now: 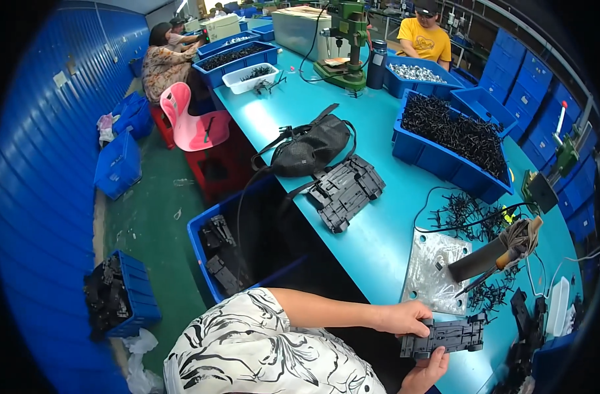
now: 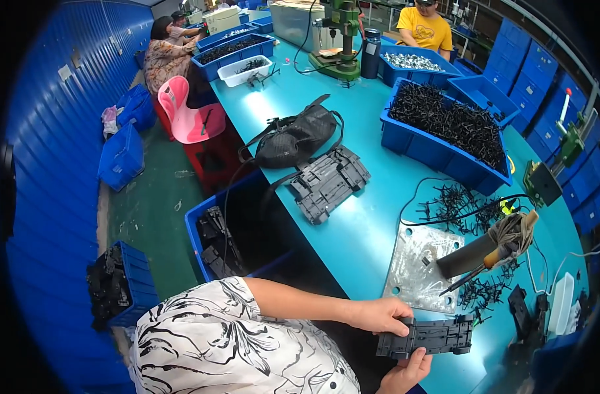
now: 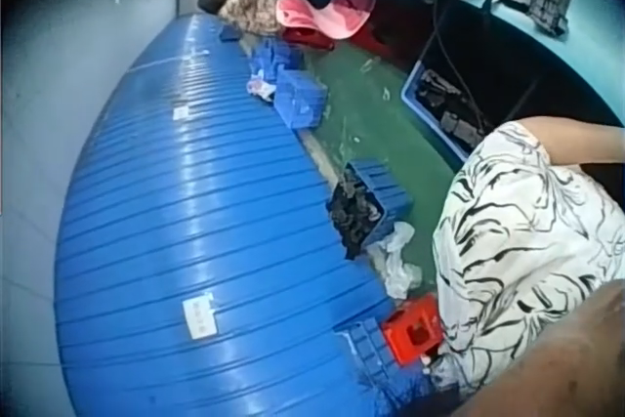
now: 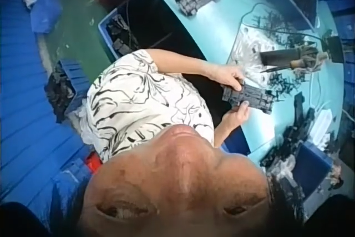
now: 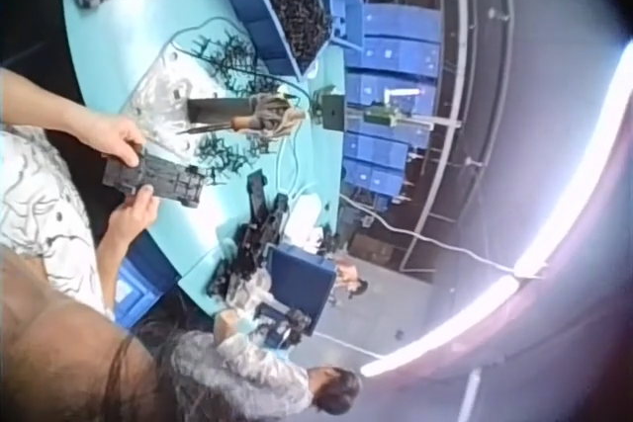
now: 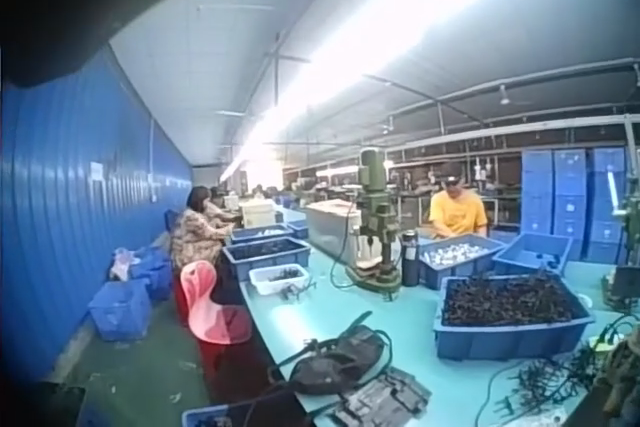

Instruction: Assembling the plastic chassis and internal components of a toy car using an electric screwdriver and manual snapping.

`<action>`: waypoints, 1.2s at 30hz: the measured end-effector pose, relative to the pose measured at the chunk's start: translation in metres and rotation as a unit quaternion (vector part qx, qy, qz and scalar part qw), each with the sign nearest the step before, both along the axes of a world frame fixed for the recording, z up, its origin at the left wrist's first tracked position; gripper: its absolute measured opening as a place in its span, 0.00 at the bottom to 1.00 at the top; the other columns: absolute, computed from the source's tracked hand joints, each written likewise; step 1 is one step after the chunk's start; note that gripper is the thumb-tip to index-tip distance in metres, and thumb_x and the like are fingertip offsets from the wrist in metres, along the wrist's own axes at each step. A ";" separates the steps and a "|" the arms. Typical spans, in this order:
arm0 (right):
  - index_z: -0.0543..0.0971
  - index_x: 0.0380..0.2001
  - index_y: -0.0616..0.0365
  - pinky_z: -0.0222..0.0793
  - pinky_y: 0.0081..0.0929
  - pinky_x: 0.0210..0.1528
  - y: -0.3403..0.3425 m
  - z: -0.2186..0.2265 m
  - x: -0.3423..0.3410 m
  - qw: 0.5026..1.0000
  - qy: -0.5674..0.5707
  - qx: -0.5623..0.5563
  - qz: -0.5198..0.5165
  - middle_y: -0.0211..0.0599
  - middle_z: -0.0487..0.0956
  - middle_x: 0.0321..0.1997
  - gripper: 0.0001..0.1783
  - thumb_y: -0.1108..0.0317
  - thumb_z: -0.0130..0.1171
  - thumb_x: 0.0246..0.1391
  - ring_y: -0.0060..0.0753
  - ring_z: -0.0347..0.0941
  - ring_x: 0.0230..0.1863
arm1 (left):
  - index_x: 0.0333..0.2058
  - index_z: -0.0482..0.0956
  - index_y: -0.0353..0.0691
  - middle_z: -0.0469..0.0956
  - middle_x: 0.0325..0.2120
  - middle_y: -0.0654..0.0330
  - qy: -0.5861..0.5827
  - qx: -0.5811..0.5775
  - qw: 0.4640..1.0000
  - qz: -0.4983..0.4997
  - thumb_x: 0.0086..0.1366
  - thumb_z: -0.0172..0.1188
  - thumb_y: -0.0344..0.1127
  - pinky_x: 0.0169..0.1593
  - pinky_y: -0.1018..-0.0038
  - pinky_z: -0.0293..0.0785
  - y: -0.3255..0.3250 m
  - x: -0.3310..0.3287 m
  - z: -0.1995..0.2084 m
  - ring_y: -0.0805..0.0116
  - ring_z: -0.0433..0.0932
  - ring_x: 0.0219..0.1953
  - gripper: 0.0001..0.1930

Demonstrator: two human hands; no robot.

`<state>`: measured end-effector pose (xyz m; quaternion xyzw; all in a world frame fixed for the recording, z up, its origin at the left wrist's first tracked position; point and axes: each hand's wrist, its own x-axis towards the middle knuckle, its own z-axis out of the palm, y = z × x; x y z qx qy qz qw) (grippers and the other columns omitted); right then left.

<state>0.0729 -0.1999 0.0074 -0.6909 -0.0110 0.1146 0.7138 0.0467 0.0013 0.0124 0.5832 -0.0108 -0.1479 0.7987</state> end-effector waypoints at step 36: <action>0.71 0.39 0.67 0.77 0.24 0.34 0.033 -0.012 -0.029 0.973 0.057 0.223 0.015 0.39 0.78 0.34 0.10 0.72 0.56 0.57 0.25 0.76 0.30 | 0.33 0.77 0.36 0.76 0.23 0.64 0.055 -0.004 0.994 0.095 0.67 0.49 0.43 0.16 0.83 0.57 0.004 0.006 -0.001 0.81 0.67 0.17 0.16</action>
